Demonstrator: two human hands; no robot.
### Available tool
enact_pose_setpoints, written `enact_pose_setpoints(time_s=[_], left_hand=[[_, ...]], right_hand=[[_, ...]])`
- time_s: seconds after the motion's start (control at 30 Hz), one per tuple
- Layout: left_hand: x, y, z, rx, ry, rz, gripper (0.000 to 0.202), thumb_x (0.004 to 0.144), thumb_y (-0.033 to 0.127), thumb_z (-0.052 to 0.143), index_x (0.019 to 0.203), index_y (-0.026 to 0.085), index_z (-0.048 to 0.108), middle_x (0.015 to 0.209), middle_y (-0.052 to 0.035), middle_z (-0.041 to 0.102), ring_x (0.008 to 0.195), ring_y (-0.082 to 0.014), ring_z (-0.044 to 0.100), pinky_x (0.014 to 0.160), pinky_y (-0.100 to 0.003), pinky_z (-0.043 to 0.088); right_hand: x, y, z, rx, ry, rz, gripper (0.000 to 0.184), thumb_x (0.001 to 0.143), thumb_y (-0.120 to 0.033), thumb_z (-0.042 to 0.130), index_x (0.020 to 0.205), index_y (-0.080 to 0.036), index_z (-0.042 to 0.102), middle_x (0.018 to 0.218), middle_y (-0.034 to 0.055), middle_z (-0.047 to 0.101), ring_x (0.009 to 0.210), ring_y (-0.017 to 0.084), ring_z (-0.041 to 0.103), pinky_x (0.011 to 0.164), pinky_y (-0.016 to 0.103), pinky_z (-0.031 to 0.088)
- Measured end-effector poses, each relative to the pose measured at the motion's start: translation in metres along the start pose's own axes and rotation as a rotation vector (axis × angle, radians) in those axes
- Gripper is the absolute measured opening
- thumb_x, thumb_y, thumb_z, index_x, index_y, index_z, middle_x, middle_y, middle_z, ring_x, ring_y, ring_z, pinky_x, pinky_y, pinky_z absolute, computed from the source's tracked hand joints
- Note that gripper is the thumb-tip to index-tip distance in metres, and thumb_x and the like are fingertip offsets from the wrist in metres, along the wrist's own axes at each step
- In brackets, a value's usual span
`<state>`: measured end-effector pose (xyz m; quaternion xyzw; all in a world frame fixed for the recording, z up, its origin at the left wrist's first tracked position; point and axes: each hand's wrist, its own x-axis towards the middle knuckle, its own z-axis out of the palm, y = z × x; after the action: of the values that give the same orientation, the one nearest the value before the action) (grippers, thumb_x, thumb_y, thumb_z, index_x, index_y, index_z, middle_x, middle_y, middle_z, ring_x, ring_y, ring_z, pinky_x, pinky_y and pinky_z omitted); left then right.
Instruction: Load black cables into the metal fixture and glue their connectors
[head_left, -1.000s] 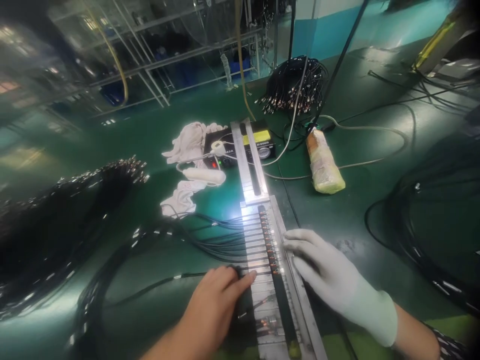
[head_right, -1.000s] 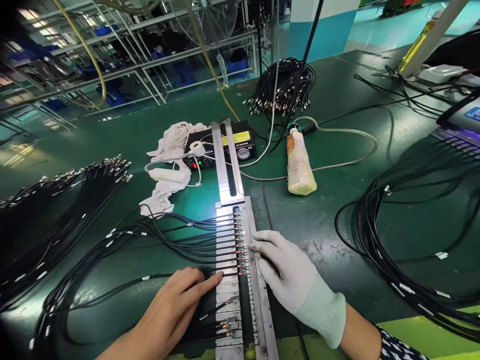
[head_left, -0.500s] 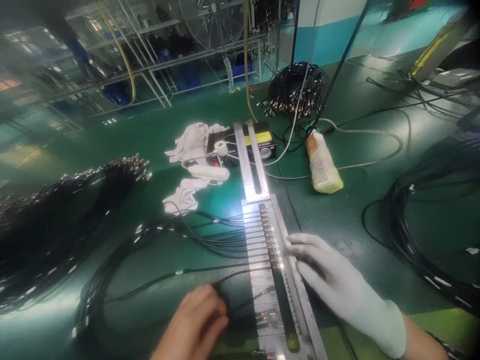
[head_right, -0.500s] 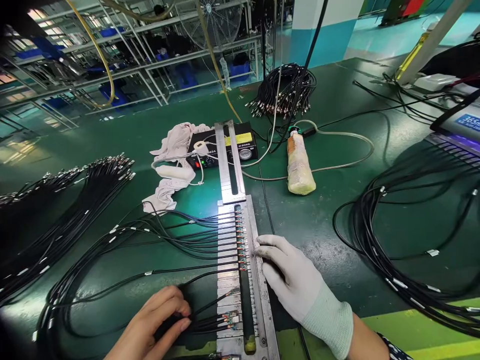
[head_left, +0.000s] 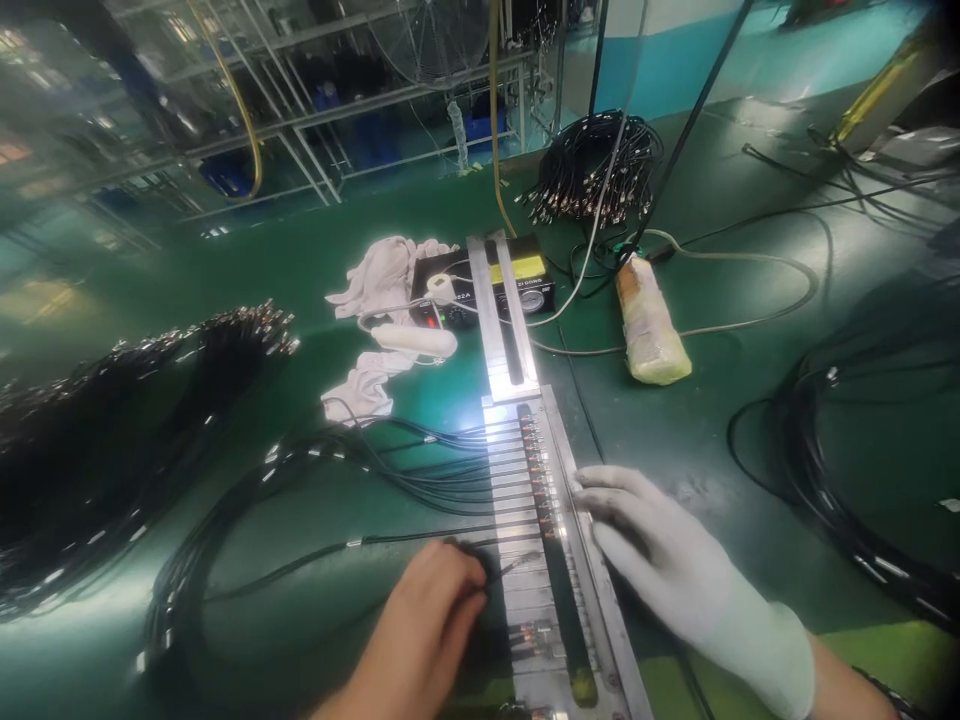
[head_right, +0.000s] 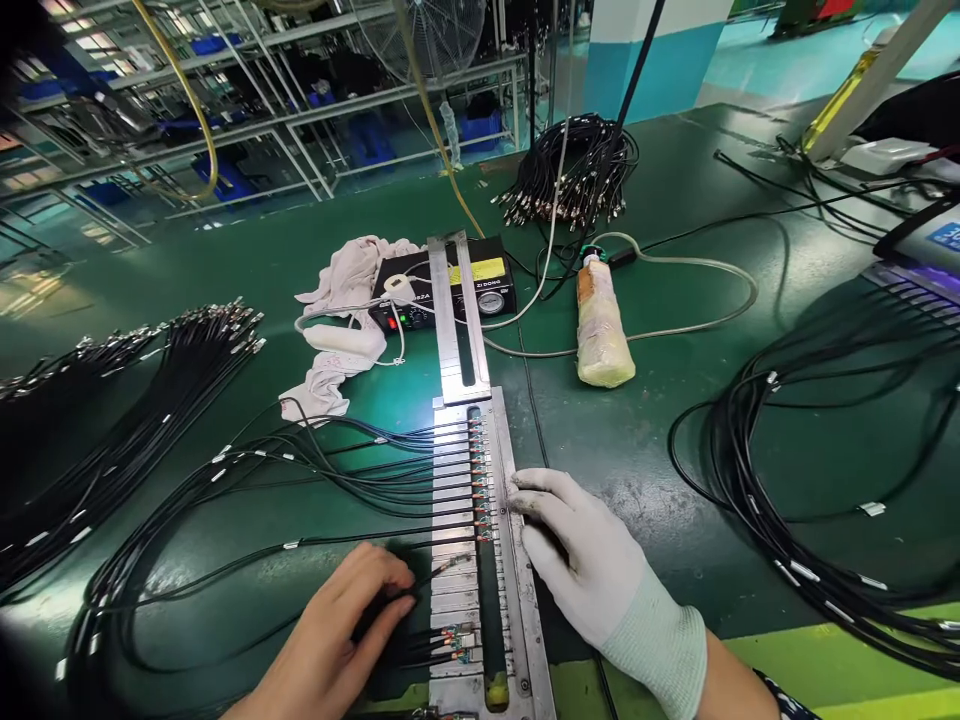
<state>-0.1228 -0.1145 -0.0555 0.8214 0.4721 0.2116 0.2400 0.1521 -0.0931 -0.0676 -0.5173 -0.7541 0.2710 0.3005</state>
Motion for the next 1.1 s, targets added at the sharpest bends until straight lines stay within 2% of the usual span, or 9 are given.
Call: enact_pose_setpoints(time_s=[0.1,0.23,0.4,0.6,0.67,0.77,0.87,0.97,1.1], left_hand=[[0.012,0.007,-0.008,-0.043,0.009,0.075,0.015,0.096,0.012,0.047,0.097,0.019,0.060,0.082,-0.0024,0.062,0.074,-0.0129,0.062,0.066,-0.021,0.053],[0.024,0.010,-0.016,0.068,-0.048,0.184,0.027,0.097,0.010,0.041,0.110,0.016,0.064,0.078,-0.0032,0.060,0.065,-0.0122,0.059,0.060,-0.020,0.052],[0.030,0.003,-0.012,0.220,-0.101,0.316,0.035,0.098,0.010,0.032,0.117,0.014,0.062,0.079,-0.0050,0.061,0.066,-0.0137,0.060,0.061,-0.022,0.054],[0.037,0.005,-0.009,0.300,-0.059,0.426,0.035,0.101,0.013,0.028,0.118,0.012,0.058,0.079,-0.0054,0.062,0.068,-0.0144,0.061,0.063,-0.024,0.056],[0.039,0.006,-0.009,0.307,-0.099,0.436,0.033,0.099,0.011,0.030,0.119,0.011,0.056,0.082,-0.0065,0.063,0.071,-0.0152,0.062,0.066,-0.026,0.058],[0.038,0.001,-0.005,0.252,-0.095,0.441,0.036,0.098,0.011,0.029,0.122,0.013,0.056,0.087,-0.0075,0.065,0.076,-0.0156,0.063,0.070,-0.026,0.058],[0.030,-0.008,0.005,0.216,-0.009,0.416,0.034,0.100,0.013,0.030,0.120,0.015,0.058,0.095,-0.0087,0.064,0.083,-0.0163,0.061,0.074,-0.026,0.054],[0.017,-0.013,0.011,0.341,0.036,0.399,0.036,0.101,0.014,0.032,0.125,0.016,0.058,0.094,-0.0084,0.063,0.082,-0.0185,0.056,0.074,-0.031,0.047],[0.005,-0.010,0.009,0.449,-0.123,0.385,0.046,0.099,0.016,0.029,0.142,0.009,0.044,0.085,-0.0061,0.061,0.073,-0.0191,0.051,0.067,-0.034,0.037]], right_hand=[[0.002,-0.002,-0.001,0.018,-0.008,0.027,0.023,0.097,-0.021,0.045,0.111,-0.025,0.064,0.125,0.0073,0.061,0.111,0.023,0.064,0.090,0.041,0.060],[0.002,-0.003,-0.002,0.026,-0.011,0.048,0.022,0.097,-0.021,0.046,0.108,-0.025,0.065,0.125,0.0070,0.061,0.109,0.023,0.065,0.089,0.041,0.061],[0.003,-0.003,-0.001,0.038,0.000,0.027,0.022,0.096,-0.020,0.046,0.105,-0.025,0.065,0.124,0.0071,0.062,0.108,0.023,0.065,0.090,0.038,0.060],[0.003,-0.001,-0.002,0.045,0.008,0.034,0.021,0.096,-0.018,0.046,0.105,-0.026,0.064,0.122,0.0063,0.061,0.107,0.022,0.065,0.089,0.037,0.060],[0.003,-0.001,-0.002,0.053,0.002,0.034,0.021,0.096,-0.018,0.046,0.105,-0.025,0.063,0.122,0.0067,0.061,0.107,0.021,0.065,0.089,0.037,0.059],[0.004,-0.001,-0.003,0.060,-0.008,0.042,0.021,0.096,-0.017,0.046,0.104,-0.025,0.063,0.122,0.0069,0.060,0.107,0.021,0.065,0.089,0.037,0.059],[0.005,-0.002,-0.003,0.059,-0.008,0.044,0.021,0.096,-0.017,0.046,0.104,-0.025,0.064,0.122,0.0063,0.061,0.106,0.020,0.065,0.088,0.036,0.059],[0.006,-0.003,-0.003,0.066,0.004,0.023,0.022,0.095,-0.016,0.045,0.104,-0.025,0.064,0.120,0.0057,0.061,0.105,0.019,0.066,0.088,0.034,0.059],[0.009,-0.002,-0.004,0.057,-0.005,0.025,0.022,0.096,-0.019,0.045,0.103,-0.026,0.064,0.119,0.0052,0.062,0.106,0.020,0.066,0.087,0.035,0.060]])
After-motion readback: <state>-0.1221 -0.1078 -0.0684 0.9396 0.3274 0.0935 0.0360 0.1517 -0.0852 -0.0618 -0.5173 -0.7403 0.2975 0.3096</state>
